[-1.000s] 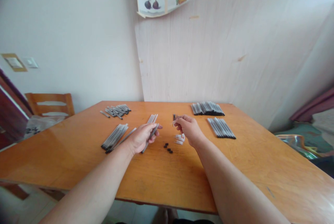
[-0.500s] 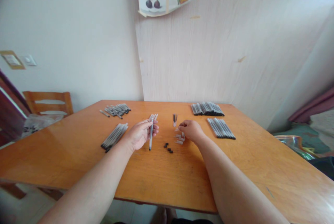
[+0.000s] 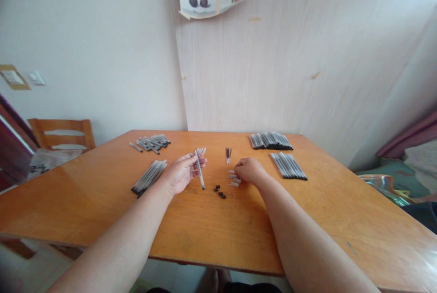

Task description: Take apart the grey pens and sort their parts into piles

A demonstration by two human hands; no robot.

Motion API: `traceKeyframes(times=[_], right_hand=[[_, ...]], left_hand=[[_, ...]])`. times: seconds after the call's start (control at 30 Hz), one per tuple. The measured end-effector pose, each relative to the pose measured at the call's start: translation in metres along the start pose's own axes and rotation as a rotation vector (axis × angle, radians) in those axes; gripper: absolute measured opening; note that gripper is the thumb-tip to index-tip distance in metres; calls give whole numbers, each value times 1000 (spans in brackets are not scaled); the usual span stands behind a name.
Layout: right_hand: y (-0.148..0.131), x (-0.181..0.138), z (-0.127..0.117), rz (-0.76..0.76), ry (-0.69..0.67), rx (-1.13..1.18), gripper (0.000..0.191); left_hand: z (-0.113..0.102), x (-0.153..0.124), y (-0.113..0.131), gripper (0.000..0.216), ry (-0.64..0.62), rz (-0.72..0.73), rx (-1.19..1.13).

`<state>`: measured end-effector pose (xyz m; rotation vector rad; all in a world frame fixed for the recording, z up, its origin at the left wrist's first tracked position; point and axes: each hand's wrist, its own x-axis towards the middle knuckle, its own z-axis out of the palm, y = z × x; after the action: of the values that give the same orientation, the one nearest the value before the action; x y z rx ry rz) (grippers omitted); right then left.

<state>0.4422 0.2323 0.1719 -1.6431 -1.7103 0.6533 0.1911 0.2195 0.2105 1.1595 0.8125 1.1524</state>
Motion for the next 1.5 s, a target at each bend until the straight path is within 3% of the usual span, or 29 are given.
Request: traceKeyframes(times=[0.27, 0.43, 0.57, 0.77, 0.93, 1.03, 1.2, 1.5], right_hand=[[-15, -8, 0, -120, 162, -41, 15], [-46, -32, 5, -296, 2, 123, 21], [-63, -46, 11, -397, -140, 87, 28], [-64, -48, 17, -348, -178, 117, 27], [-63, -48, 17, -283, -224, 273, 28], [-64, -49, 17, -345, -179, 228, 27], [-66, -49, 17, -502, -43, 91, 26], [-64, -48, 21, -620, 116, -9, 20]], left_hand=[[-2, 3, -1, 21, 22, 28, -68], [-1, 3, 0, 20, 29, 67, -122], [3, 1, 3, 17, 49, 104, -185], [6, 0, 5, 13, 53, 142, -227], [8, -5, 5, 24, -92, 72, -156], [11, -8, 5, 25, -120, 54, -112], [14, -10, 6, 29, -55, 69, -73], [17, -9, 6, 31, 44, 80, -7]])
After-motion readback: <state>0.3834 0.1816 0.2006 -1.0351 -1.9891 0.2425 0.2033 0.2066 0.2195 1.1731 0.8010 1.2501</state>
